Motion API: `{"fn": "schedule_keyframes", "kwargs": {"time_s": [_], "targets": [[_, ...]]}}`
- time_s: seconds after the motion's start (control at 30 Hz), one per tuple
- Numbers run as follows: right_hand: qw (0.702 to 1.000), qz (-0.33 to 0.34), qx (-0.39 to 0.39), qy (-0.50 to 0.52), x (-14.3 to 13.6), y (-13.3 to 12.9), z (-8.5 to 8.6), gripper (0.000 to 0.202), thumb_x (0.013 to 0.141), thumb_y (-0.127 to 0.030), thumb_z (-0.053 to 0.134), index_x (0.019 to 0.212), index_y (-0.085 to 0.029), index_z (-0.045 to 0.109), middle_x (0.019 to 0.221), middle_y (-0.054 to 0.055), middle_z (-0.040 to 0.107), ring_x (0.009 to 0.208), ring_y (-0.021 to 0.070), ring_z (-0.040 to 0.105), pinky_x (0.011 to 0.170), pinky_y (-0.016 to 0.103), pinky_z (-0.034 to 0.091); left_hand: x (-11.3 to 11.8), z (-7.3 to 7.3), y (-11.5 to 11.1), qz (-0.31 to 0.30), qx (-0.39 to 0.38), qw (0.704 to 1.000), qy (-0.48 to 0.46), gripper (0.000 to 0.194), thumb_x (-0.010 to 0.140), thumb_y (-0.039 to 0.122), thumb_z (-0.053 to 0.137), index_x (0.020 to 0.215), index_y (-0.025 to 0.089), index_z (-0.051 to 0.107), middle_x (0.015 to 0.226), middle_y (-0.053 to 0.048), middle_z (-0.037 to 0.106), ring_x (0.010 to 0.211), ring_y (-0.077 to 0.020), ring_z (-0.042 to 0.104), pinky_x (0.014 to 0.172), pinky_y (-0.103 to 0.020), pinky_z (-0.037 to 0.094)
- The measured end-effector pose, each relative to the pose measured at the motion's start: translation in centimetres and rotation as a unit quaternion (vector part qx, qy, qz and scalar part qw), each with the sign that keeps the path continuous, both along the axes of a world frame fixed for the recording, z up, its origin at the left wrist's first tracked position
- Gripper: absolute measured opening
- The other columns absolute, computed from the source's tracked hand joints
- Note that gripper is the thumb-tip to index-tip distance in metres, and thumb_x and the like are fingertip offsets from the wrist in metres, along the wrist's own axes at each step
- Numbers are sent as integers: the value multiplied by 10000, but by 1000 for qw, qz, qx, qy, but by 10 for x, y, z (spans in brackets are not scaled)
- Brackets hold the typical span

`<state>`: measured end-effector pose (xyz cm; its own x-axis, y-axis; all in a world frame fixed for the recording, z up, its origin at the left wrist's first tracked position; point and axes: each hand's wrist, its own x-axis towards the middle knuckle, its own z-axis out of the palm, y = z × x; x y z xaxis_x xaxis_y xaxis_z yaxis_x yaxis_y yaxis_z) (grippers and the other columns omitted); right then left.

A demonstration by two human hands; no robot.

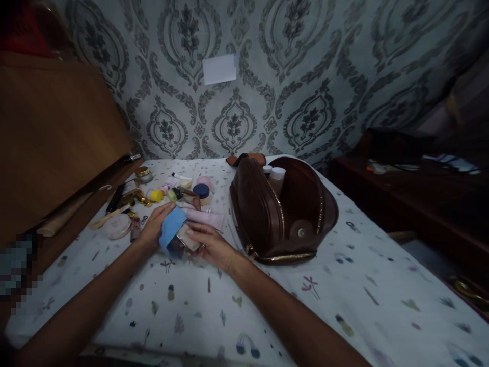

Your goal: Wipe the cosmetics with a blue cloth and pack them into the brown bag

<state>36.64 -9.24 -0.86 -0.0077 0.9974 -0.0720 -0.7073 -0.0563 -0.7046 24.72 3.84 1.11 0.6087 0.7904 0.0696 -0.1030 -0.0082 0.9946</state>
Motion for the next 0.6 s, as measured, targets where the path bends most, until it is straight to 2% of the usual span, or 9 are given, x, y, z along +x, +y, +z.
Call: {"fn": "schedule_keyframes", "kwargs": {"time_s": [0.07,0.13,0.23,0.3,0.37,0.47,0.6], "targets": [[1000,-4,1,10,0,1,-1,346,708,-259,838,1014,-152,715,837,36,744,708,138,690,607,232,550,2,-4,-1,7,-21,1000,2,514,707,673,670,774,173,569,601,46,523,493,-98,451,480,-218,376],[1000,-17,4,23,1,3,-2,341,708,-251,839,1007,-141,718,844,37,745,722,142,694,662,256,565,2,-7,-2,33,-9,999,0,561,748,722,596,833,168,597,681,13,584,574,-124,515,543,-237,432],[998,-41,4,39,2,5,-2,302,723,-237,827,985,-132,721,831,29,744,708,140,686,682,272,566,1,-9,-3,31,77,997,5,593,802,733,517,1001,181,608,870,-24,640,742,-162,576,663,-259,479],[998,-56,1,40,2,5,-1,300,718,-227,827,983,-136,722,834,23,745,694,138,678,667,269,559,-1,-7,-5,-1,131,991,25,555,810,701,537,1043,199,584,855,-8,618,731,-162,562,660,-257,473],[997,-68,-6,35,2,4,0,347,692,-205,839,1012,-148,718,865,19,748,706,134,679,659,252,547,-3,-4,-6,-12,176,983,44,498,826,667,546,999,201,572,770,16,568,671,-150,523,630,-249,450],[997,-69,-22,31,1,2,3,429,656,-174,853,1059,-171,704,918,14,750,735,125,685,681,235,538,-3,-1,-7,5,231,972,47,442,891,631,477,860,195,548,712,26,509,654,-140,485,634,-246,423],[997,-50,-34,45,-2,1,1,418,664,-181,849,1052,-189,695,873,0,744,713,125,682,686,250,537,-3,0,-11,37,248,966,57,444,972,562,359,729,203,455,677,29,459,643,-137,462,643,-254,410]]}}
